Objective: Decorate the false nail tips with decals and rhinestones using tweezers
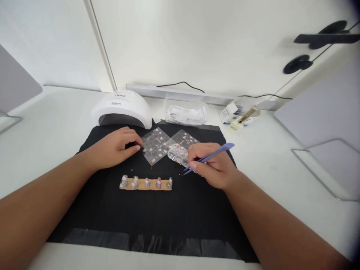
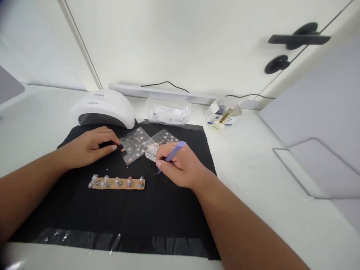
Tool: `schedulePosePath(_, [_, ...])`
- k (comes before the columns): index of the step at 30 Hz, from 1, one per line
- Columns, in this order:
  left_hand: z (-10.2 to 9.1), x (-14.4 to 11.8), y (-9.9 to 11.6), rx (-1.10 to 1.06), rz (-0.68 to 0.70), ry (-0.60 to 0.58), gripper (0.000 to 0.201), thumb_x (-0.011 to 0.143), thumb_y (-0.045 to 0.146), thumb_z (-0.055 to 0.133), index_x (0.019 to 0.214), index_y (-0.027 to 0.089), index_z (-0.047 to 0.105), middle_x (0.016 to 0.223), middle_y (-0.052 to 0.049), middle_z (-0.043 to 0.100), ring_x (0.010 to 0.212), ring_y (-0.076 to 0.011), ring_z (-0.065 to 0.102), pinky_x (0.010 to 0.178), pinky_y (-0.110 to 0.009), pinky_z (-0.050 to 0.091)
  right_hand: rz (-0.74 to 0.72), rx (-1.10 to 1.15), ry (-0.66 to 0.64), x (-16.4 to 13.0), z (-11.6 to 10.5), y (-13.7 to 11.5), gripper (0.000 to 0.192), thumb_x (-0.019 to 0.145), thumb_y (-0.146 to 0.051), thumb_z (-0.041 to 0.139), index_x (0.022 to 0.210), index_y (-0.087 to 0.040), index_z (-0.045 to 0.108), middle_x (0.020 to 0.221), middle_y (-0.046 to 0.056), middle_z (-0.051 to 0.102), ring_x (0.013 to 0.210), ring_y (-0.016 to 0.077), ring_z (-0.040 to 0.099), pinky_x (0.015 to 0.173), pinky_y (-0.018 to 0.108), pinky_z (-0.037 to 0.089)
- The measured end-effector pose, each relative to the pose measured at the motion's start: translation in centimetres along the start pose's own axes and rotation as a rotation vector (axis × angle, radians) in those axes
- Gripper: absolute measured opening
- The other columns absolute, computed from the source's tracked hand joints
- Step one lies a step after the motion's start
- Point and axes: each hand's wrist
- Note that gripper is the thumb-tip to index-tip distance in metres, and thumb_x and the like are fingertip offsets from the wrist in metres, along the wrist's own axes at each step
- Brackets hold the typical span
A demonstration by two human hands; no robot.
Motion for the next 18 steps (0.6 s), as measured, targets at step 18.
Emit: schedulePosePath(18, [0.0, 0.1, -0.2, 0.021, 0.023, -0.016, 0.029, 0.096, 0.036, 0.047, 0.101, 0.017, 0.069, 0.095, -0.006, 0.067, 0.095, -0.0229, 0.061, 0.087, -0.038, 0.050, 0.067, -0.111, -0.131, 0.4, -1.9, -0.9, 0.019, 0.090, -0.016, 0.052, 0.071, -0.018, 0.053, 0.065, -0.001, 0.052, 0.061, 0.0128, 0.048, 0.061, 0.028, 0.037])
Point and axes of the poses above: each hand's wrist, its own x-axis towards the middle knuckle, its own z-axis out of the palm, y = z × x
